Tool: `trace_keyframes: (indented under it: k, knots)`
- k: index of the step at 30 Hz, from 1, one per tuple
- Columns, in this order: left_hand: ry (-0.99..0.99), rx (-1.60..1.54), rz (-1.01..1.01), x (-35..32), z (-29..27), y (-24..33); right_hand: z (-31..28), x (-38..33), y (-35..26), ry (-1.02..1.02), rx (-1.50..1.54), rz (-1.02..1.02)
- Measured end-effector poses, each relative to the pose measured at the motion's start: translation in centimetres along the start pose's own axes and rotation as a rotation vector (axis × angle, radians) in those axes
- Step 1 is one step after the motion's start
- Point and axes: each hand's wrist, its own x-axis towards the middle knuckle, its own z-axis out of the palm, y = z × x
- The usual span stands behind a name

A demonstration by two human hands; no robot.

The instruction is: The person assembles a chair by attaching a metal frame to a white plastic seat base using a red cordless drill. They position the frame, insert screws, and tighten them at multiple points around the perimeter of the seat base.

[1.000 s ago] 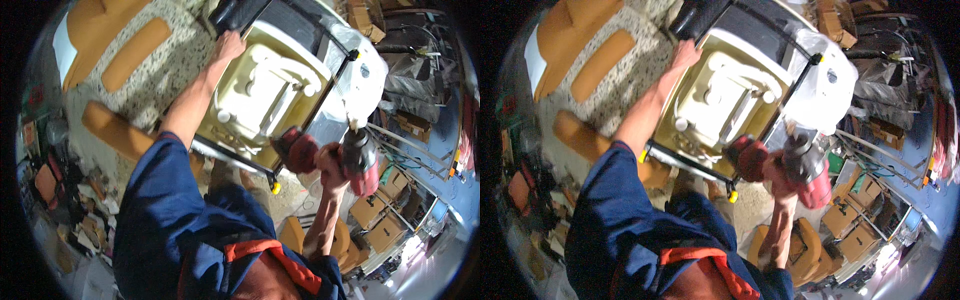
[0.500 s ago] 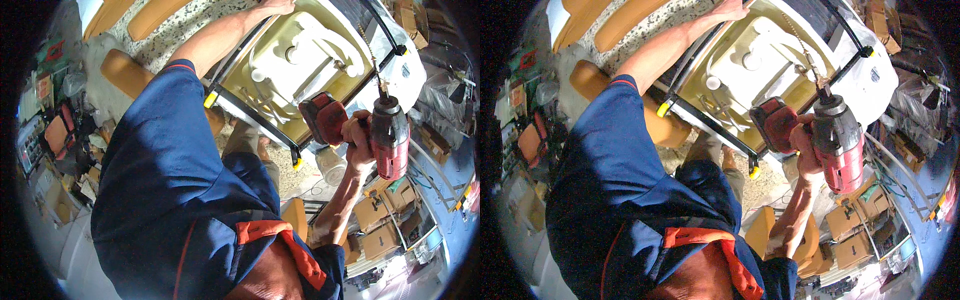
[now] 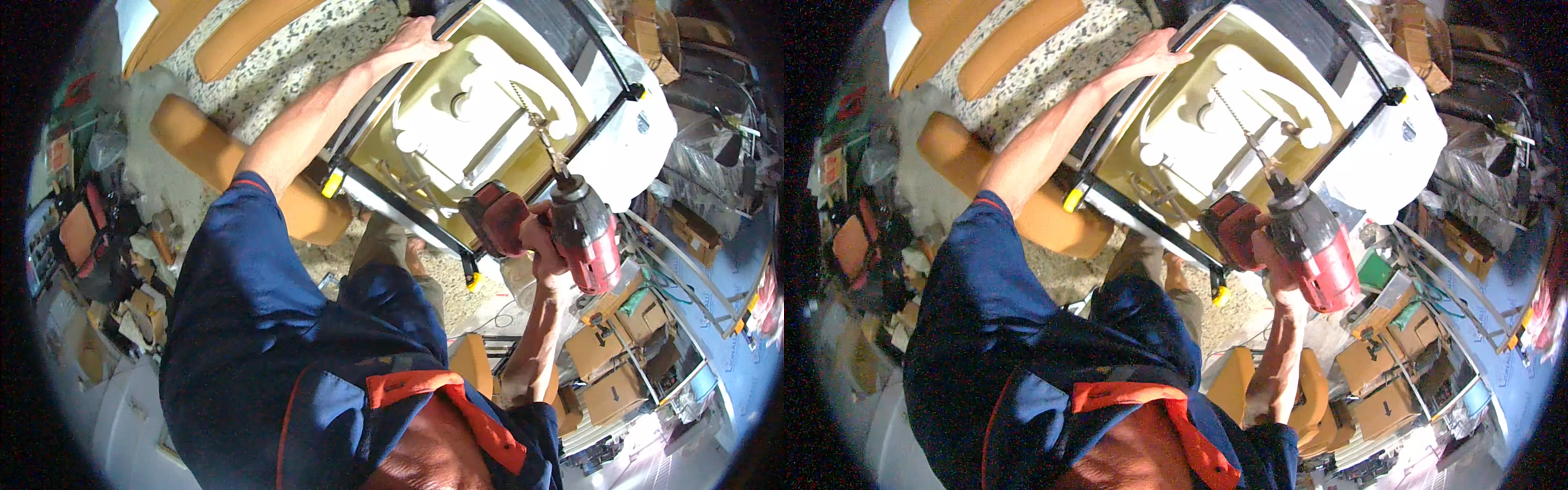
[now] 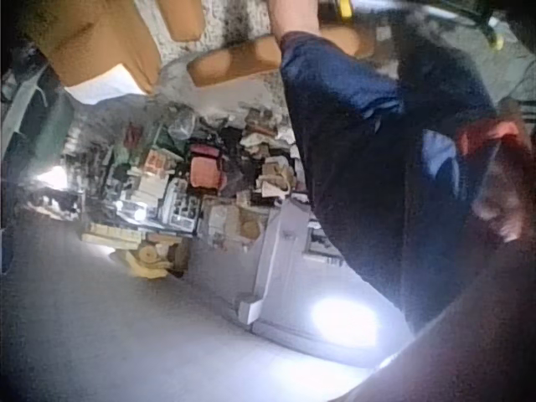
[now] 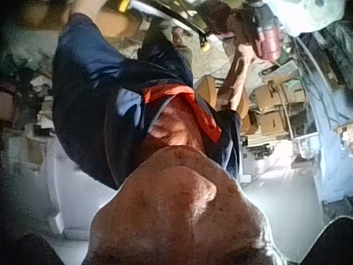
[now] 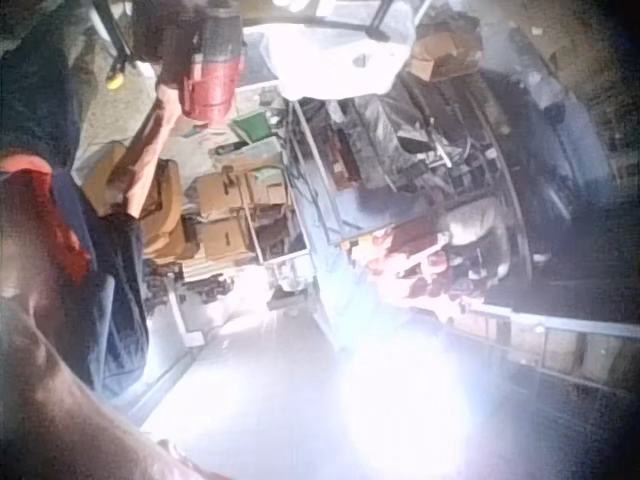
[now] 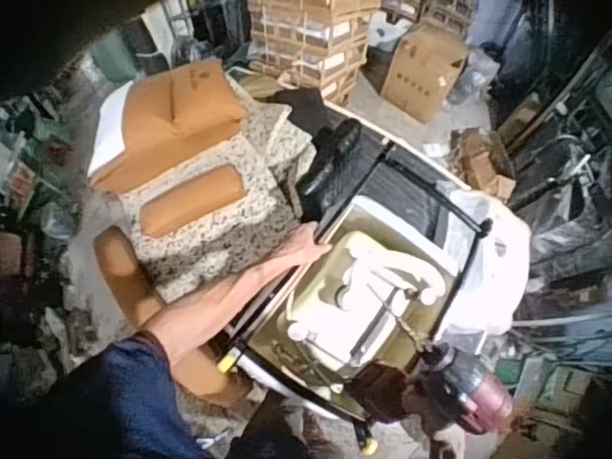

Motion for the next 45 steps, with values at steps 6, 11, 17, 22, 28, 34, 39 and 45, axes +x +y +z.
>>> trace_keyframes:
  k: [6,11,17,22,28,34,39,45]
  knots:
    - [0.723,-0.048,0.221,0.5,0.3,5.2,-0.3,3.2,-0.8,0.014,-0.123,-0.046]
    - [0.262,-1.332,-0.424,-1.2,-1.0,9.9,-0.1,7.8,-2.0,0.027,0.036,0.071]
    - [0.541,-2.658,-0.507,-1.4,6.2,6.6,0.2,13.1,-3.1,-0.045,-0.095,0.117]
    - [0.613,-2.842,-0.322,1.0,7.2,5.7,0.7,16.3,-2.9,-0.157,-0.223,0.140]
    - [0.807,-2.718,-0.232,2.0,8.5,5.5,2.3,19.5,-2.7,-0.165,-0.139,0.183]
    - [0.801,-2.708,-0.217,2.0,9.0,5.8,2.4,22.0,-2.1,-0.205,-0.106,0.195]
    - [0.821,-2.574,-0.131,1.6,9.7,5.4,2.8,23.5,-1.9,-0.243,-0.132,0.205]
    - [0.848,-2.514,-0.130,1.5,9.9,5.7,4.1,24.6,-2.7,-0.248,-0.152,0.261]
